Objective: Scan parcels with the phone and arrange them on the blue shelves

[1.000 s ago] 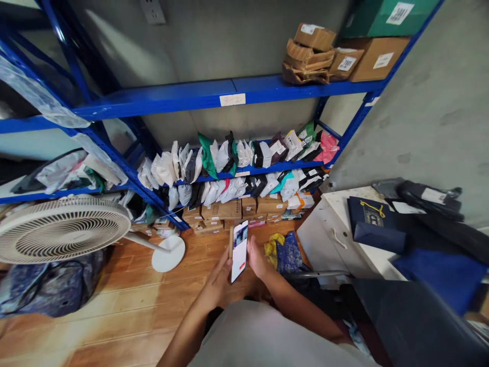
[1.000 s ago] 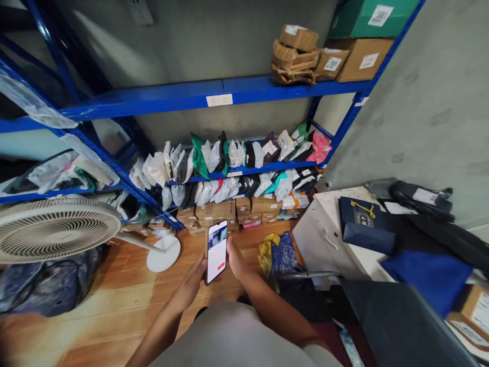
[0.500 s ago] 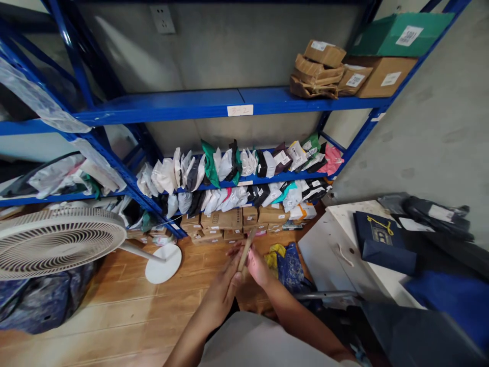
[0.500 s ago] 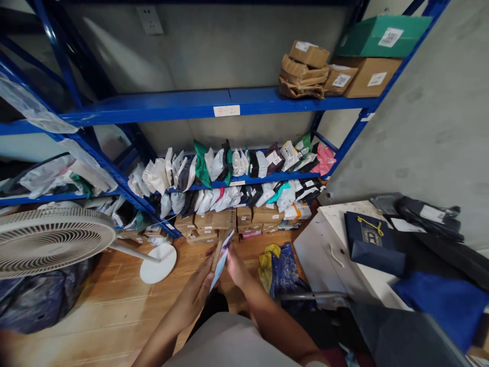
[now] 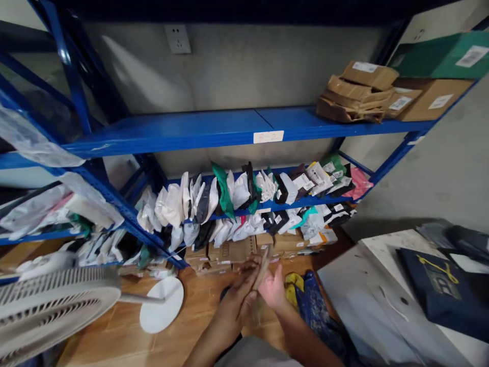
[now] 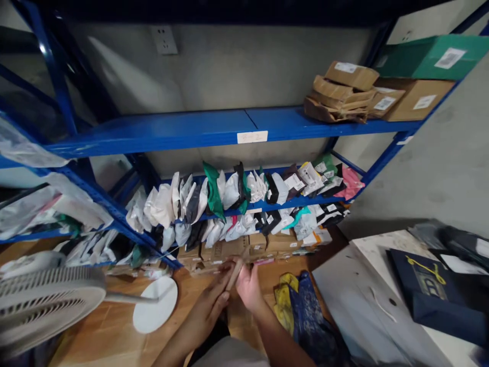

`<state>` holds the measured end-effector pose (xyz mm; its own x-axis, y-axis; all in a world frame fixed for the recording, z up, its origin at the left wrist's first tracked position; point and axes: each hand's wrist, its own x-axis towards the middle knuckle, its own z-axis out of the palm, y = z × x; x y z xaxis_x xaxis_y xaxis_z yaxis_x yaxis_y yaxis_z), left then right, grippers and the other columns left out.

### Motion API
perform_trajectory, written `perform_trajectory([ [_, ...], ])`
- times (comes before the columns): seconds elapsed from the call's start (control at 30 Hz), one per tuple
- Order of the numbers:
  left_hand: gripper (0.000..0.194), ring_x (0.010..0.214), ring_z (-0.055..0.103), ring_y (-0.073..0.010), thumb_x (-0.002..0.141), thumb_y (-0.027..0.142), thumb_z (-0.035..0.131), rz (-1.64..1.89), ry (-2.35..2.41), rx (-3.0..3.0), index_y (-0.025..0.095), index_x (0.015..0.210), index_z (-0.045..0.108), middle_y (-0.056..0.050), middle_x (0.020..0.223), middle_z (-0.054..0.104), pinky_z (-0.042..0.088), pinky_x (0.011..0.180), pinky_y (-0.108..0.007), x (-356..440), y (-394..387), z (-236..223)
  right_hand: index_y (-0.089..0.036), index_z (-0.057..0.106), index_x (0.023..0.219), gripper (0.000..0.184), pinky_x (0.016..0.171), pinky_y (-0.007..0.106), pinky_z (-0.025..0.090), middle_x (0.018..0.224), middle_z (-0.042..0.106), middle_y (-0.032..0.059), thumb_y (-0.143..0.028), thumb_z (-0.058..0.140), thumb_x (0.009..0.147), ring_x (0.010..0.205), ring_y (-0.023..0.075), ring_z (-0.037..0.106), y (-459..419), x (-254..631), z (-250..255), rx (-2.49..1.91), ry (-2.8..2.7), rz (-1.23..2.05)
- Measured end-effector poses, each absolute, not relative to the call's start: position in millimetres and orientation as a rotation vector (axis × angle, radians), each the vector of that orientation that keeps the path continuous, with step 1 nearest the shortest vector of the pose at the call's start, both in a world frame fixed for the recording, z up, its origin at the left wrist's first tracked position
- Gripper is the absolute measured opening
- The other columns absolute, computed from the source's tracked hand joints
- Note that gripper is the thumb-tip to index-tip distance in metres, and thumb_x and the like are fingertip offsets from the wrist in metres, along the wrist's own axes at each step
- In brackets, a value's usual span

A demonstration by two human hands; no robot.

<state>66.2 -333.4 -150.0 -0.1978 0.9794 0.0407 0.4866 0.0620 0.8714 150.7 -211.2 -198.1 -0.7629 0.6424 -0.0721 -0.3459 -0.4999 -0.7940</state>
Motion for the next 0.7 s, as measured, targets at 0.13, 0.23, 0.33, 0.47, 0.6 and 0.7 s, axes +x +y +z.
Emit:
perform_trajectory([
  [0.13,0.051,0.142,0.028,-0.0219,0.097,0.036,0.038,0.903,1.729,1.677,0.041,0.147,0.03,0.002,0.156,0.026,0.027,0.116,-0.041,-12,-296,-138,-0.028,0.065,0.101,0.088,0.087,0.052,0.048,0.096,0.071,0.0132,-0.093,0.017,0.065,0.105,0.0362,0.061,-180,83,-183,-0.452,-0.965,2.27],
  [0.23,0.051,0.142,0.029,-0.0231,0.097,0.035,0.039,0.876,1.703,1.739,0.04,0.147,0.03,0.001,0.155,0.029,0.027,0.116,-0.042,-63,-269,-137,-0.028,0.065,0.1,0.092,0.087,0.052,0.048,0.095,0.071,0.0132,-0.096,0.019,0.058,0.108,0.0371,0.06,-159,38,-176,-0.509,-0.94,2.242],
  [0.33,0.051,0.141,0.032,-0.0231,0.097,0.033,0.038,0.896,1.649,1.738,0.037,0.147,0.031,-0.001,0.153,0.034,0.027,0.116,-0.041,-100,-246,-144,-0.028,0.064,0.097,0.093,0.089,0.052,0.049,0.095,0.071,0.0137,-0.097,0.017,0.058,0.111,0.0364,0.059,-142,6,-175,-0.626,-0.924,2.189],
  [0.47,0.05,0.139,0.036,-0.0229,0.098,0.031,0.036,0.946,1.547,1.715,0.035,0.147,0.033,-0.004,0.149,0.04,0.031,0.115,-0.04,-123,-219,-157,-0.029,0.065,0.083,0.081,0.092,0.049,0.049,0.093,0.073,0.012,-0.09,0.014,0.069,0.112,0.0343,0.06,-128,-9,-179,-0.708,-0.848,2.129],
  [0.6,0.047,0.139,0.035,-0.0246,0.097,0.035,0.039,0.996,1.417,1.63,0.033,0.144,0.042,-0.004,0.149,0.041,0.029,0.116,-0.041,-128,-197,-164,-0.028,0.065,0.084,0.061,0.091,0.049,0.05,0.089,0.075,0.0101,-0.079,0.035,0.072,0.109,0.0346,0.063,-115,-7,-181,-0.779,-0.765,2.053],
  [0.7,0.05,0.14,0.032,-0.0245,0.097,0.043,0.036,1.081,1.44,1.284,0.025,0.144,0.044,-0.006,0.149,0.041,0.025,0.118,-0.041,-129,-180,-166,-0.026,0.064,0.081,0.041,0.092,0.046,0.05,0.087,0.076,0.0063,-0.064,0.055,0.068,0.107,0.0327,0.064,-102,-9,-181,-0.828,-0.697,1.963],
])
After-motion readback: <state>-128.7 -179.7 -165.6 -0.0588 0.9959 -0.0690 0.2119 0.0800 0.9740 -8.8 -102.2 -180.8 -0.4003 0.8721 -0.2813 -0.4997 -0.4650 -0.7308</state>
